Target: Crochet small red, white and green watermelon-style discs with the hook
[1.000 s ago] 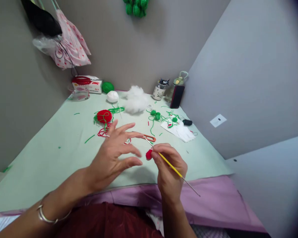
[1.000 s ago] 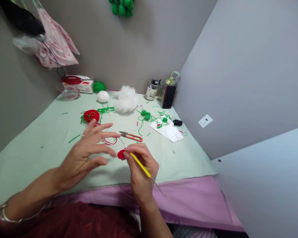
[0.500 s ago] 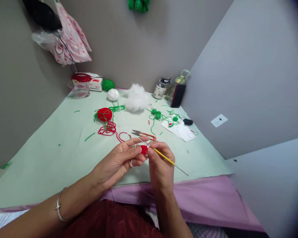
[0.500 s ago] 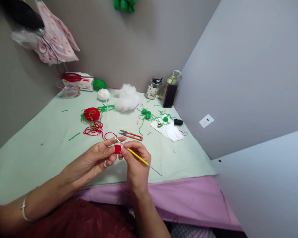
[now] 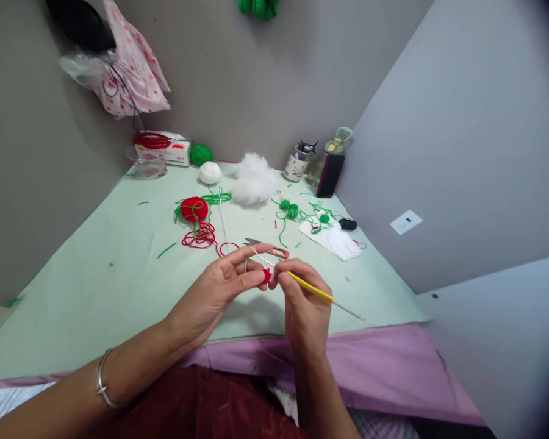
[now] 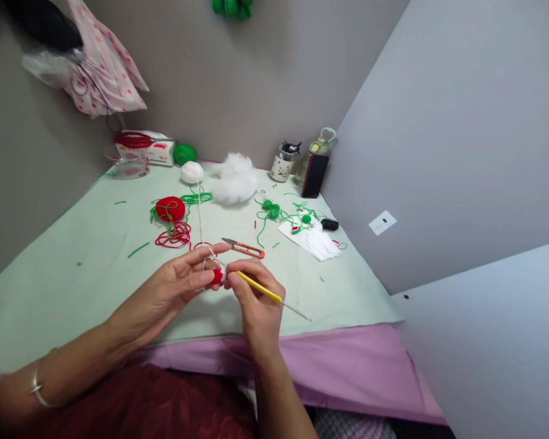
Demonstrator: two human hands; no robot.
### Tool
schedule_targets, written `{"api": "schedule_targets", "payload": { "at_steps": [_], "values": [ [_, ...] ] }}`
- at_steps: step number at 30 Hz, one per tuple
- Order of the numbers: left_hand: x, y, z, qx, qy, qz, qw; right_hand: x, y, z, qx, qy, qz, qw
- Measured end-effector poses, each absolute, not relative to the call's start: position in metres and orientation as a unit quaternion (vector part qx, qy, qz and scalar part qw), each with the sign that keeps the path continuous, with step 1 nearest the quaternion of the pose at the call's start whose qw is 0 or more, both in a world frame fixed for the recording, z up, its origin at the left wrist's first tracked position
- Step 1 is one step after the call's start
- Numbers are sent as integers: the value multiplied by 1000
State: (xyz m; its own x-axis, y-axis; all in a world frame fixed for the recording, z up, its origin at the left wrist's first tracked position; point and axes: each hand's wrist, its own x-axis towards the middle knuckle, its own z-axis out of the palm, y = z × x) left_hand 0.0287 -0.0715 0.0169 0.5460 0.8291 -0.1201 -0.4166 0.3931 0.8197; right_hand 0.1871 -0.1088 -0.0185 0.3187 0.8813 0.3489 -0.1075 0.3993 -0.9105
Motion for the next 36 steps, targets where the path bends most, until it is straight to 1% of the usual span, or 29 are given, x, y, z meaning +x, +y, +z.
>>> {"api": "schedule_targets", "payload": {
  "at_steps": [3,8,10,13,15,21,25,28,32,36],
  "values": [
    [28,-71,17,400,288,394,776,187,-109,-16,-407,-462,358,702],
    [26,-70,16,411,307,392,763,188,-112,-9,-380,-458,414,689],
    [26,-71,15,410,296,390,769,188,-114,-9,-384,-477,391,687],
    [27,-72,14,412,284,381,777,187,-114,-11,-399,-514,309,693],
    [27,-72,14,421,282,374,777,186,-113,-13,-397,-521,295,696],
    [25,-71,16,430,291,373,769,185,-111,-11,-353,-457,387,719],
    [23,-72,17,435,297,383,759,187,-112,-8,-336,-465,390,720],
    [23,-72,16,452,303,390,743,188,-115,-7,-363,-503,343,705],
    [22,-72,13,476,305,411,715,188,-122,-5,-407,-573,211,679],
    [23,-73,11,518,322,431,665,186,-125,-7,-401,-651,90,638]
  ]
}}
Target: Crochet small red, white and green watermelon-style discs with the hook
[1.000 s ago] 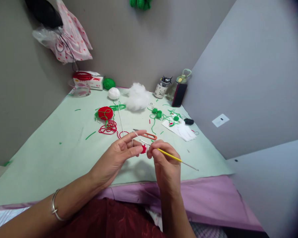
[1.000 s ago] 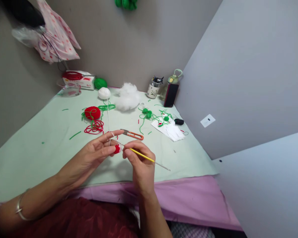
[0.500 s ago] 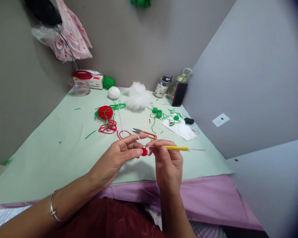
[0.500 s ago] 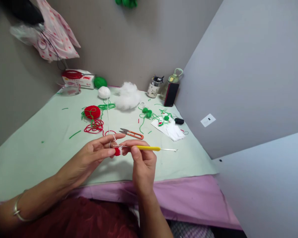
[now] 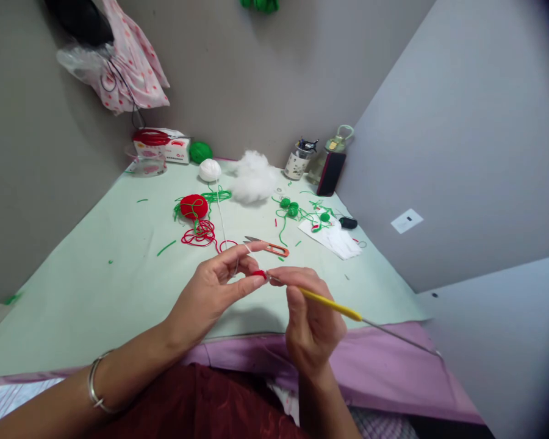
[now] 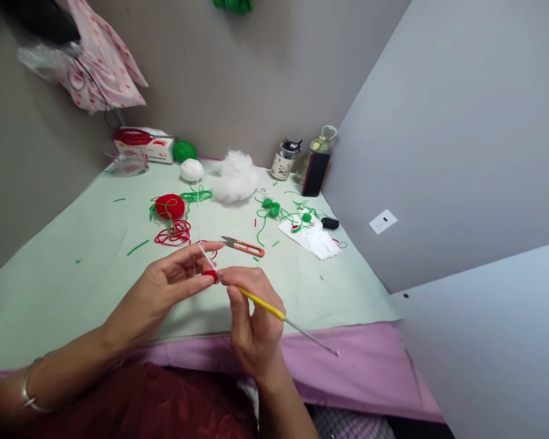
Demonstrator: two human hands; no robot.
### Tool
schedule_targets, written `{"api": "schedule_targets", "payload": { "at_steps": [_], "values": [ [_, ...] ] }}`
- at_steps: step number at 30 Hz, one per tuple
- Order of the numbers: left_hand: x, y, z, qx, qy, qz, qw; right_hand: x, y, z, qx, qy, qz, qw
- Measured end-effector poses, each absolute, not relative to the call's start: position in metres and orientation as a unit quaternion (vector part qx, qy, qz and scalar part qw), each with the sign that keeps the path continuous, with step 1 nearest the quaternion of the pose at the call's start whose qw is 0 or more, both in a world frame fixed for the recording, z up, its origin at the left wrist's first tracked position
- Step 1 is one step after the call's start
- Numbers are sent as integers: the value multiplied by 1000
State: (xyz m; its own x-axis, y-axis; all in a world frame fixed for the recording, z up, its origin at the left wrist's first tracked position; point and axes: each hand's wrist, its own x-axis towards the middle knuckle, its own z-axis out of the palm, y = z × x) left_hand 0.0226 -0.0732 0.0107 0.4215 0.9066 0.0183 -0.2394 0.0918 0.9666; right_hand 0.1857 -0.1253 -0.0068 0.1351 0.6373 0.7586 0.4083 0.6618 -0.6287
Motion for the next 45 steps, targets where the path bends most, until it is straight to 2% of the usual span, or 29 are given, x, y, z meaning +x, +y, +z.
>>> {"api": "schedule_targets", "payload": {
  "at_steps": [3,5,7,9,12,16,19,21,23,25,29,32,35,41,45],
  "values": [
    [26,-76,11,517,334,456,643,183,-126,-16,-425,-690,-49,584],
    [28,-78,13,456,318,448,700,181,-126,-22,-434,-698,-149,550],
    [30,-79,15,364,293,401,788,180,-125,-25,-430,-699,-169,546],
    [29,-77,17,298,283,359,838,181,-124,-23,-426,-678,-92,591],
    [26,-74,19,313,293,368,825,183,-121,-12,-410,-592,75,690],
    [27,-74,17,409,281,394,774,183,-116,-3,-384,-568,189,703],
    [31,-76,14,443,283,422,739,180,-115,-5,-408,-591,164,676],
    [34,-76,12,435,291,437,732,179,-116,-10,-434,-620,82,648],
    [35,-75,13,404,291,420,759,179,-118,-16,-440,-651,-28,618],
    [35,-72,14,356,283,389,801,181,-118,-17,-437,-652,-67,616],
    [32,-67,18,323,279,389,816,186,-116,-9,-434,-555,119,699],
    [31,-68,18,372,282,410,784,186,-113,-4,-402,-549,209,702],
    [31,-71,17,407,280,405,769,185,-111,-5,-410,-555,227,687],
    [28,-70,20,417,294,386,769,191,-111,-6,-367,-492,343,711],
    [26,-69,21,444,307,396,743,191,-119,-2,-402,-543,261,690]
  ]
}}
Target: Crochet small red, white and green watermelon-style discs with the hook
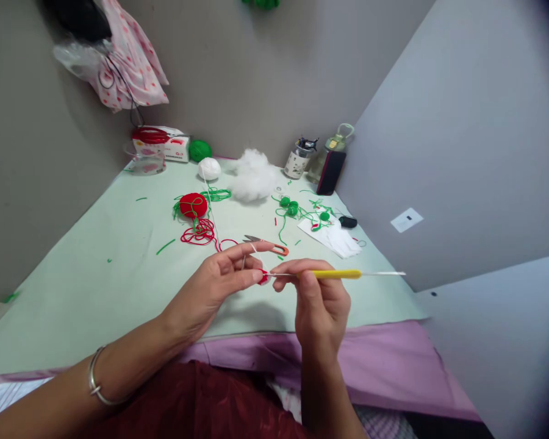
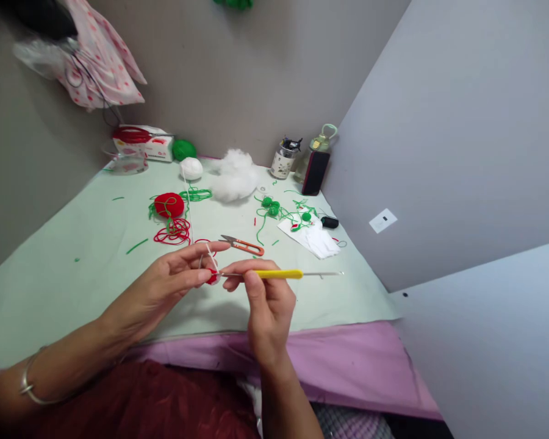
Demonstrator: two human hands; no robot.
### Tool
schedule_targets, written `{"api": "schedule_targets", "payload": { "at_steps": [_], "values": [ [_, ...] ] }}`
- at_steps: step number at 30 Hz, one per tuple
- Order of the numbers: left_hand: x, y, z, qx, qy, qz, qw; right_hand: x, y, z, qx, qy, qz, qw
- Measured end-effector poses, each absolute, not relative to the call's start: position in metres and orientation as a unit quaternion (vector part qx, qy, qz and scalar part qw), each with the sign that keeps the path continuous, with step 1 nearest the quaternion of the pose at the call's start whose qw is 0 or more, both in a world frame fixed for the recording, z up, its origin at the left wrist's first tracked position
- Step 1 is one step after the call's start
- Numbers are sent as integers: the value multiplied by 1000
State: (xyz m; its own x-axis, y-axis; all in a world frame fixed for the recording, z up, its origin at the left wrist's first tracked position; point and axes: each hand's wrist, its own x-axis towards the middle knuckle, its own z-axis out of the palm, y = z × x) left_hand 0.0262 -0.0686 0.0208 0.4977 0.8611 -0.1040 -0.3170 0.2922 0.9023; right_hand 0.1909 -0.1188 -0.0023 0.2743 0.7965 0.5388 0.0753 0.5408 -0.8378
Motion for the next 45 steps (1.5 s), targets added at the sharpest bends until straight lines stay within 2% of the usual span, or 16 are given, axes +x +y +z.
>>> {"api": "schedule_targets", "payload": {
  "at_steps": [7,11,13,15,17,19,22,25,27,29,33,35,40,45],
  "values": [
    [27,-76,14,490,318,434,685,186,-126,-10,-405,-693,-25,596],
    [30,-77,15,425,302,416,745,183,-125,-19,-433,-700,-142,550],
    [31,-75,16,362,294,385,797,184,-124,-18,-447,-679,-109,572],
    [31,-72,18,312,287,368,828,185,-123,-13,-439,-630,-3,641],
    [31,-71,19,310,286,382,822,187,-120,-6,-420,-577,107,692],
    [31,-72,20,358,287,401,793,186,-118,-2,-411,-566,160,697],
    [33,-75,19,423,282,414,755,182,-117,-3,-415,-602,139,668],
    [36,-76,17,430,284,429,742,178,-119,-10,-436,-631,47,640],
    [37,-75,16,403,286,416,763,178,-120,-13,-440,-653,-37,615],
    [37,-72,16,358,279,387,803,182,-120,-14,-439,-651,-52,617],
    [34,-67,16,343,288,393,803,188,-116,-8,-437,-558,127,693],
    [34,-68,16,381,290,412,776,188,-115,-6,-420,-551,189,696],
    [32,-71,15,419,267,393,774,186,-115,-7,-418,-556,214,686],
    [28,-71,20,408,303,381,772,191,-113,-6,-402,-500,302,705]
  ]
}}
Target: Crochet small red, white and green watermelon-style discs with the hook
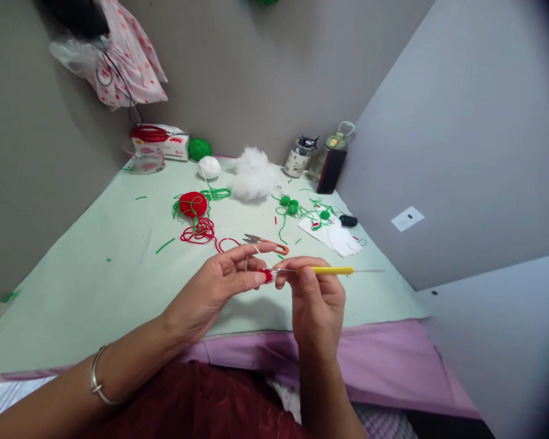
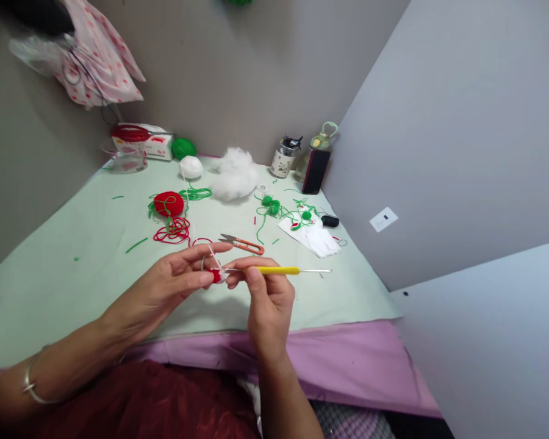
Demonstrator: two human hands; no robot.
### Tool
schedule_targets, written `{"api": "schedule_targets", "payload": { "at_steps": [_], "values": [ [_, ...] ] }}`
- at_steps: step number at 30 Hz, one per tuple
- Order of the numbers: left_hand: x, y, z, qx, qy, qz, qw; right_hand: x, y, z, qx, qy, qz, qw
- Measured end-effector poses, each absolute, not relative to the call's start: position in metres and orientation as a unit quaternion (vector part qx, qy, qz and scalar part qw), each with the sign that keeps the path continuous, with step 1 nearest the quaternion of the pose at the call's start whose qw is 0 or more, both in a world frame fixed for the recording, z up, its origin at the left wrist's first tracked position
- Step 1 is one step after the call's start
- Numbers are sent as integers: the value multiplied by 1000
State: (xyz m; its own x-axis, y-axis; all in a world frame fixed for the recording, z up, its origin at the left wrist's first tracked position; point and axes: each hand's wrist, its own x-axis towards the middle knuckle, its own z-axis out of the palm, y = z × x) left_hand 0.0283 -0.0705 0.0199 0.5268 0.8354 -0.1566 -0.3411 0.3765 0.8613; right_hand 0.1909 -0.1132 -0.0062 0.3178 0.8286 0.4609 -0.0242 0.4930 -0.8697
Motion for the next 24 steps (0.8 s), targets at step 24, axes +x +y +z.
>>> {"api": "schedule_targets", "payload": {
  "at_steps": [24],
  "values": [
    [28,-68,17,359,272,384,806,186,-116,-5,-393,-564,162,708]
  ]
}}
